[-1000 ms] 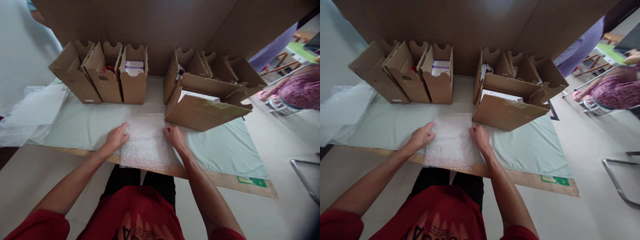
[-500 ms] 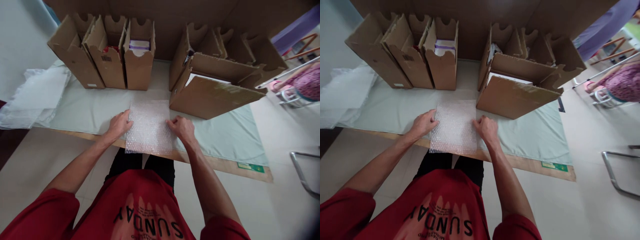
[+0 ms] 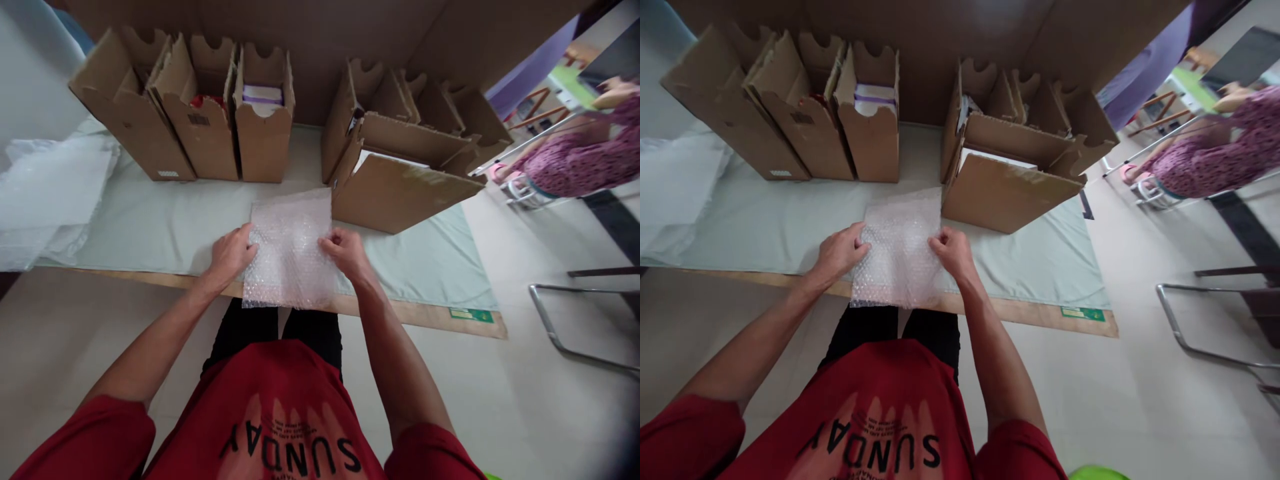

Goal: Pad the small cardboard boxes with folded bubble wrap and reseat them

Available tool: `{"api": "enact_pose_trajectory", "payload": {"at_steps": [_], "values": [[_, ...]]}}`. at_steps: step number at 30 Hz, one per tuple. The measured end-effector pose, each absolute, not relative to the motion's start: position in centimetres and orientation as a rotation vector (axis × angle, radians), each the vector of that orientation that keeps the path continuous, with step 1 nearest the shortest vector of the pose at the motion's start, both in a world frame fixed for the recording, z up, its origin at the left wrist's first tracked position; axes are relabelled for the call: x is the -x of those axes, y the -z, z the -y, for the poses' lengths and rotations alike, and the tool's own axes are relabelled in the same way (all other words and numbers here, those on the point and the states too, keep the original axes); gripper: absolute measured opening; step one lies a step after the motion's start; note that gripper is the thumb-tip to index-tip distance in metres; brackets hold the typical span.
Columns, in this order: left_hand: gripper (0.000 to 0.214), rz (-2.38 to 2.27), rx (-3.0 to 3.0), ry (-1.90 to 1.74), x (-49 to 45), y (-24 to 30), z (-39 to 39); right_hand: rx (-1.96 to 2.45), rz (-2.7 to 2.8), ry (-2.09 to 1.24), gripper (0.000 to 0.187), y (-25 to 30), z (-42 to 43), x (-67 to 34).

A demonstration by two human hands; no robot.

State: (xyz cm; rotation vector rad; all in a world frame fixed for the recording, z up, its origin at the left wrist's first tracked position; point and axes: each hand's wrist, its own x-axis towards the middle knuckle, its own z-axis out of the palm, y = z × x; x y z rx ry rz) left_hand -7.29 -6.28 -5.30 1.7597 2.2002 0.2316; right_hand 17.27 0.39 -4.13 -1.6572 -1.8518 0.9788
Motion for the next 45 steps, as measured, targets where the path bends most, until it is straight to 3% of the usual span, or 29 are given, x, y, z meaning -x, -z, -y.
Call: {"api": "enact_pose_trajectory", "payload": {"at_steps": [5, 11, 17, 20, 22, 26, 30, 37, 45], "values": [[0.049, -1.986, -1.606, -0.68, 6.1, 5.1, 5.9, 1.275, 1.54, -1.306, 0.03, -1.7, 1.0, -18.2], [0.059, -1.146, -1.055, -1.092, 4.3, 2.0, 5.0, 1.196, 1.891, -1.013, 0.033, -9.1, 2.9, -15.1], [0.089, -1.067, -0.632, -1.073, 8.5, 2.0, 5.7, 1.057, 2.2, -1.035, 0.055, -6.4, 3.7, -7.6], [0.1, -1.036, -0.436, -1.109, 11.3, 3.7, 7.0, 1.047, 2.143, -1.188, 0.052, -4.1, 2.6, -7.5], [0.093, -1.066, -0.37, -1.122, 12.4, 4.4, 7.5, 1.158, 2.078, -1.162, 0.043, -2.5, 1.3, -9.4], [0.057, -1.205, -0.391, -1.074, 12.2, 4.4, 7.2, 1.665, 2.098, -0.755, 0.027, 1.0, 0.0, -15.6], [0.059, -1.371, -0.594, -0.988, 10.8, 3.9, 6.1, 1.993, 2.104, -0.6, 0.03, 4.0, 1.0, -20.1], [0.045, -1.821, -1.165, -0.711, 9.3, 5.0, 3.7, 2.069, 2.066, -0.582, 0.039, 5.0, -0.2, -19.8], [0.028, -2.063, -1.544, -0.466, 8.6, 5.1, 0.1, 1.968, 2.076, -0.652, 0.027, 5.1, -1.0, -19.2]]}}
